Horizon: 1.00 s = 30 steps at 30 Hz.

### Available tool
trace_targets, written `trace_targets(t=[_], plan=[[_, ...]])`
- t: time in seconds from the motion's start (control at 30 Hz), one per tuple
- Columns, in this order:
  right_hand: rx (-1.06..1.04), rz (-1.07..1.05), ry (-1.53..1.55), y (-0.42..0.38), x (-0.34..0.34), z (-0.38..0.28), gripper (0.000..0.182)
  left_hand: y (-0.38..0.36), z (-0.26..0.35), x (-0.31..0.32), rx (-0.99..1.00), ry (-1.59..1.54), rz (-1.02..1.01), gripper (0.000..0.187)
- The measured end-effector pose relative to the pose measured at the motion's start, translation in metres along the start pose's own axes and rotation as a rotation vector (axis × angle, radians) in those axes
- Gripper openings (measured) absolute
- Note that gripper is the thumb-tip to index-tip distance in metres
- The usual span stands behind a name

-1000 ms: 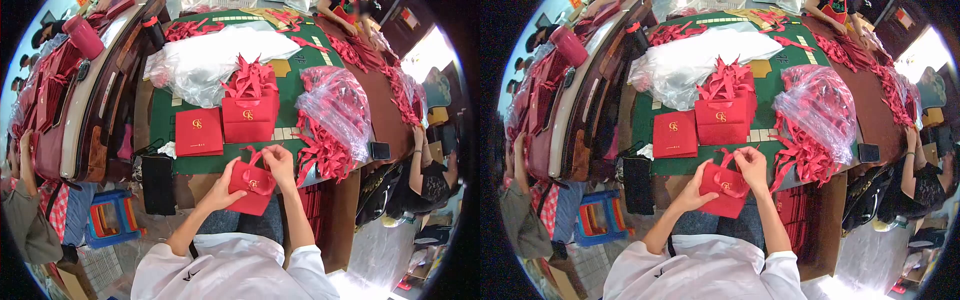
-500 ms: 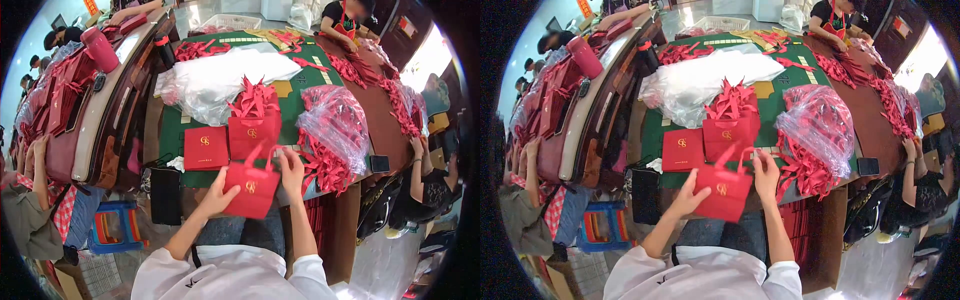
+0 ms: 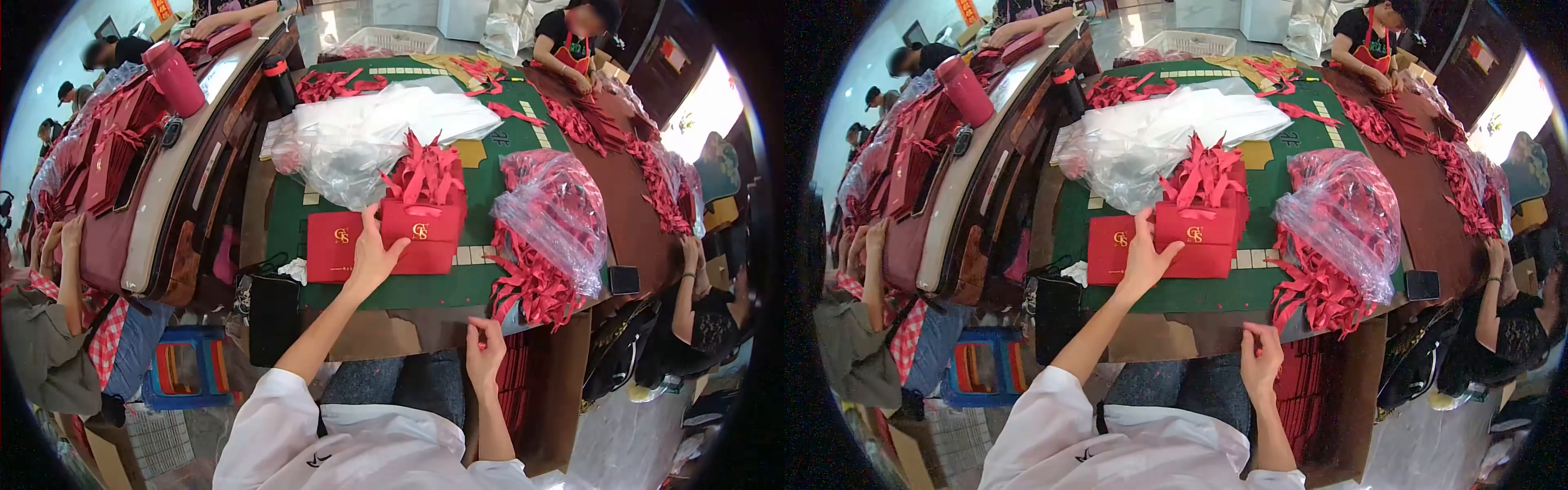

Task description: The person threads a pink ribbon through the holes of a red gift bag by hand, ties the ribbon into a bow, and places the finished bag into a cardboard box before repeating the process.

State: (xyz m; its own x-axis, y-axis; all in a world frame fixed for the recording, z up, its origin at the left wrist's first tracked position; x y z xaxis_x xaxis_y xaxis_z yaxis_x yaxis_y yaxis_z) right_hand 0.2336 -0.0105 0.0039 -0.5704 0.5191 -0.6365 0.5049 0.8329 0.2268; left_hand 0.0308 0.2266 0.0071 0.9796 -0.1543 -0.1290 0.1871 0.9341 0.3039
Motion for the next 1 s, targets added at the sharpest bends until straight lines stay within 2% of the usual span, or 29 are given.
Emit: trace_targets(t=[0.07,0.13,0.23,0.3,0.37,0.47,0.57,0.63,0.7,0.77,0.9,0.93,1.0], plan=[[-0.024,0.015,-0.006,-0.012,-0.004,0.01,0.011,-0.004,0.0,-0.001,-0.033,0.065,0.02,0.086],[-0.036,0.034,-0.013,-0.019,-0.01,0.012,0.01,-0.005,0.02,-0.005,0.186,0.154,0.087,0.085],[0.071,0.009,0.045,-0.03,-0.008,0.033,0.01,-0.01,0.028,-0.009,0.171,0.284,0.013,0.087],[0.061,0.01,0.038,-0.032,-0.005,0.035,0.01,-0.014,0.028,-0.009,0.182,0.234,0.023,0.083],[0.045,0.007,0.034,-0.031,-0.003,0.032,0.01,-0.016,0.008,-0.005,-0.033,0.077,-0.041,0.08],[0.032,-0.006,0.017,-0.016,0.0,0.006,0.011,-0.014,0.008,0.004,-0.045,0.145,-0.052,0.079],[-0.05,-0.041,-0.004,0.013,0.018,-0.024,0.014,-0.012,0.014,0.009,0.044,0.181,-0.025,0.077],[-0.359,0.077,-0.174,0.027,0.027,-0.054,0.019,-0.013,0.017,0.008,0.068,0.221,-0.013,0.076],[-0.352,0.036,-0.151,0.036,0.036,-0.062,0.021,-0.016,0.024,0.001,0.095,0.265,0.003,0.076],[-0.348,-0.009,-0.129,0.039,0.037,-0.065,0.022,-0.022,0.044,-0.009,0.256,0.376,-0.008,0.072],[-0.282,0.022,-0.114,0.031,0.005,-0.047,0.023,-0.04,0.051,-0.041,0.265,0.475,-0.147,0.085],[-0.261,0.016,-0.12,0.025,-0.001,-0.031,0.025,-0.045,0.05,-0.048,0.232,0.515,-0.181,0.094],[-0.259,0.036,-0.181,0.01,-0.017,-0.012,0.032,-0.055,0.043,-0.06,0.18,0.639,-0.24,0.091]])
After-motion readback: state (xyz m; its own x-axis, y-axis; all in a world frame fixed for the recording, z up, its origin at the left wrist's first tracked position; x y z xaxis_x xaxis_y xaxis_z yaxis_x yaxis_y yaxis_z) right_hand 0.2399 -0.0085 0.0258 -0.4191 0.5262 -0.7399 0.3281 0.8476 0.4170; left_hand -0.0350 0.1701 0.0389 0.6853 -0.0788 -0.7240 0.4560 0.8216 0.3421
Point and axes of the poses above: each hand's wrist, its own y-axis towards the middle knuckle, its own x-axis out of the palm, z = x × y, the point moved 8 cm from there along y, towards the middle knuckle, and after that the axes turned 15 degrees about -y, right-handed, at the moved point
